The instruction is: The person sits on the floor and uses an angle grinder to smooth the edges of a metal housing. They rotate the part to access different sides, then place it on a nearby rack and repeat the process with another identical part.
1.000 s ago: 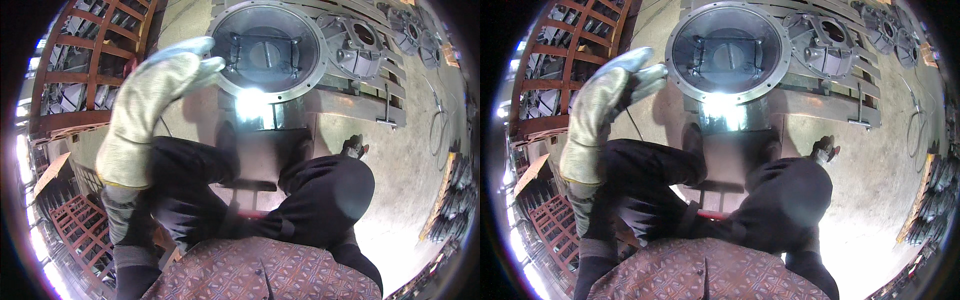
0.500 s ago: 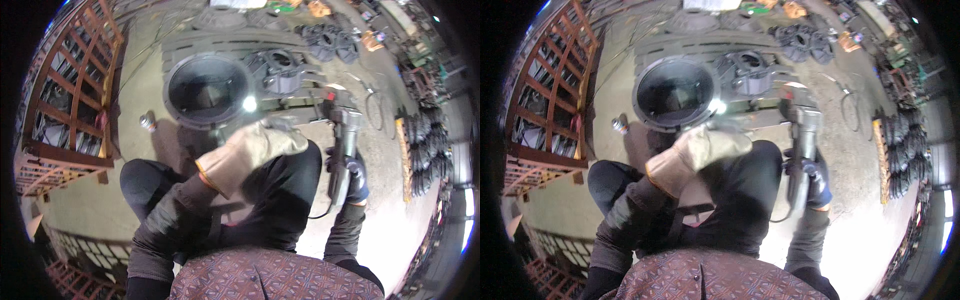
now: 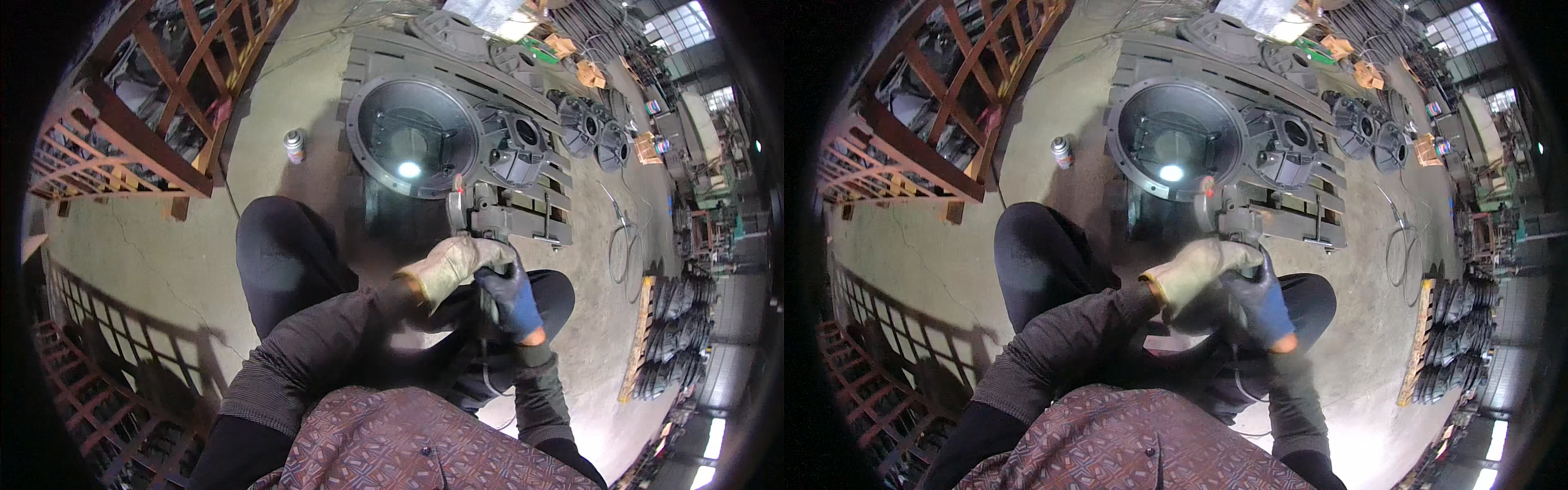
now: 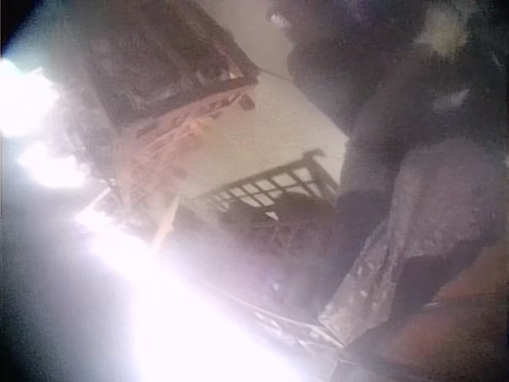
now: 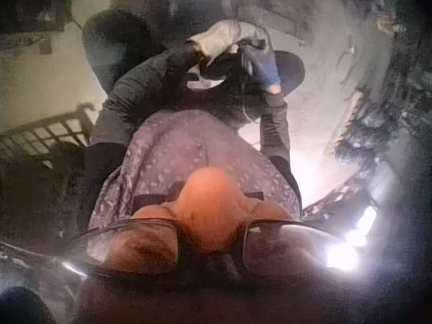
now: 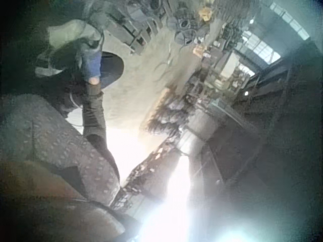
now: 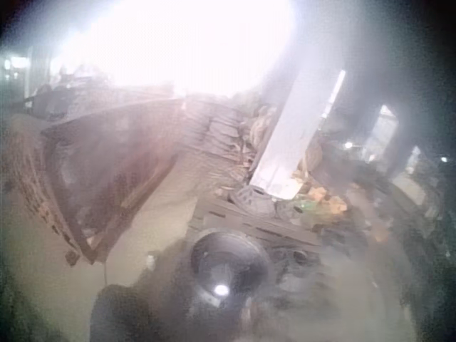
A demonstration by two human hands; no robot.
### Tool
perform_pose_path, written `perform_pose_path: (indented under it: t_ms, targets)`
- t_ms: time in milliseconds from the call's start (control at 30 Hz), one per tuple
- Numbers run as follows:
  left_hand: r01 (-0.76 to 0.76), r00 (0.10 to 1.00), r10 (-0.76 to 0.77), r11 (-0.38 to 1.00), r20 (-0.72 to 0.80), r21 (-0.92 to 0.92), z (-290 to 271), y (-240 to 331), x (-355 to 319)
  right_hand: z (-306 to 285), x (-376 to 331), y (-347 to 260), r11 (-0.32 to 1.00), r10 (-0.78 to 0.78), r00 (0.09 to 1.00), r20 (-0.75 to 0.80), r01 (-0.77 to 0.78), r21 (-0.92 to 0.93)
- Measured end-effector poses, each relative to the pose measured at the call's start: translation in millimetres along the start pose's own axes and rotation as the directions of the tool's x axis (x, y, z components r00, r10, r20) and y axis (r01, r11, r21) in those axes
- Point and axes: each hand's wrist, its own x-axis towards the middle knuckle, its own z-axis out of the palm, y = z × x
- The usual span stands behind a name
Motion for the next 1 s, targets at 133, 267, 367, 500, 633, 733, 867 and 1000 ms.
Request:
perform_pose_path:
  t_ms: [133, 267, 367, 500, 633, 733, 867, 1000]
  targets:
    - [-0.243, 0.947, 0.308, 0.872, -0.09, 0.424, -23.5, -32.8, -1.5, 48.2, 19.0, 13.3, 0.998, 0.031, 0.996, -0.087, -0.026, 0.054]
    - [-0.267, 0.932, 0.35, 0.84, -0.095, 0.473, -36.4, -43.6, -4.9, 59.6, 27.0, 35.8, 0.88, 0.207, 0.978, -0.021, -0.177, 0.441]
    - [-0.15, 0.956, 0.245, 0.882, -0.162, 0.448, -36.8, -41.4, -0.5, 47.7, 32.0, 58.2, 0.844, 0.191, 0.97, 0.153, -0.241, 0.478]
    - [0.091, 0.977, -0.053, 0.98, -0.205, 0.179, -39.5, -41.9, 9.0, 40.6, 38.3, 75.3, 0.678, 0.182, 0.935, 0.305, -0.344, 0.65]
    - [0.054, 0.973, 0.027, 0.94, -0.231, 0.338, -50.2, -53.5, 17.2, 47.5, 45.8, 65.4, 0.648, 0.135, 0.92, 0.368, -0.364, 0.669]
    - [0.002, 0.965, 0.143, 0.835, -0.22, 0.55, -56.4, -62.7, 19.9, 54.0, 49.9, 52.8, 0.661, 0.104, 0.924, 0.368, -0.341, 0.669]
    - [0.02, 0.966, 0.137, 0.807, -0.218, 0.591, -60.9, -67.6, 18.8, 60.2, 52.3, 47.8, 0.724, 0.099, 0.934, 0.343, -0.304, 0.62]
    - [-0.013, 0.961, 0.193, 0.743, -0.196, 0.669, -64.5, -64.2, 18.7, 63.6, 54.7, 53.1, 0.644, 0.142, 0.922, 0.361, -0.363, 0.673]
